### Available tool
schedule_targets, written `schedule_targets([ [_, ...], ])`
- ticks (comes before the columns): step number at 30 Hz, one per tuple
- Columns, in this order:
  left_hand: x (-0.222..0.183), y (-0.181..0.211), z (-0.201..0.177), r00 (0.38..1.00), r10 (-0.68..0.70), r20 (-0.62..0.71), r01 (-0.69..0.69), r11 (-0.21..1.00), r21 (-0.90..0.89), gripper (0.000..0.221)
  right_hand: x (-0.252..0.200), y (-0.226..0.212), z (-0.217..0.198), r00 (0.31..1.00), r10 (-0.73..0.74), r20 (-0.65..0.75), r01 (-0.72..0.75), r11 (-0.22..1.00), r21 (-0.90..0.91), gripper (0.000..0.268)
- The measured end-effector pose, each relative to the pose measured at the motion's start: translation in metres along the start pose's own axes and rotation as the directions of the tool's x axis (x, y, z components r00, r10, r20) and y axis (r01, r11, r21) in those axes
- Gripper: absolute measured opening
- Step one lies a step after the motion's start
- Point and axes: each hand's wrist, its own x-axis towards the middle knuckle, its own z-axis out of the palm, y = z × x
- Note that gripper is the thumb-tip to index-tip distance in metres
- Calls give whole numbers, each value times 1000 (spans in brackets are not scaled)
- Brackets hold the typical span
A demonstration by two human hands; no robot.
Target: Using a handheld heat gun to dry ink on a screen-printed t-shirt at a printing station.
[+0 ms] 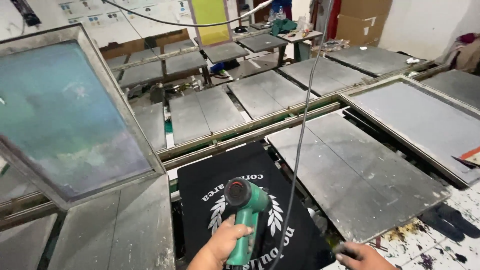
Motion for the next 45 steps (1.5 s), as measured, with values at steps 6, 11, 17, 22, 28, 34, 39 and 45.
schedule_targets([
  [6,4,2,21,982,14,-186,33,969,247,26,-19,-64,42,882,-369,293,375,926,37,36],
  [11,23,-26,33,967,110,-231,-110,994,13,24,-24,-87,96,813,-354,463,416,908,-36,51],
  [17,20,-30,55,957,194,-214,-139,959,246,31,10,-77,118,739,-566,365,672,593,-443,60],
  [22,6,-28,59,965,217,-150,-176,953,246,26,8,-74,123,744,-588,318,668,676,-311,54],
  [28,14,-38,43,971,113,-209,-99,992,74,20,17,-68,124,788,-541,295,609,755,-241,54],
  [34,16,-48,33,981,124,-149,-143,982,-123,23,5,-75,130,791,-553,263,604,774,-189,55],
  [39,10,-42,35,988,120,-99,-133,982,-135,26,-16,-88,136,868,-444,223,482,861,-161,55],
  [45,10,-40,24,990,91,-112,-103,989,-111,31,-20,-90,149,884,-443,151,466,867,-180,57],
])
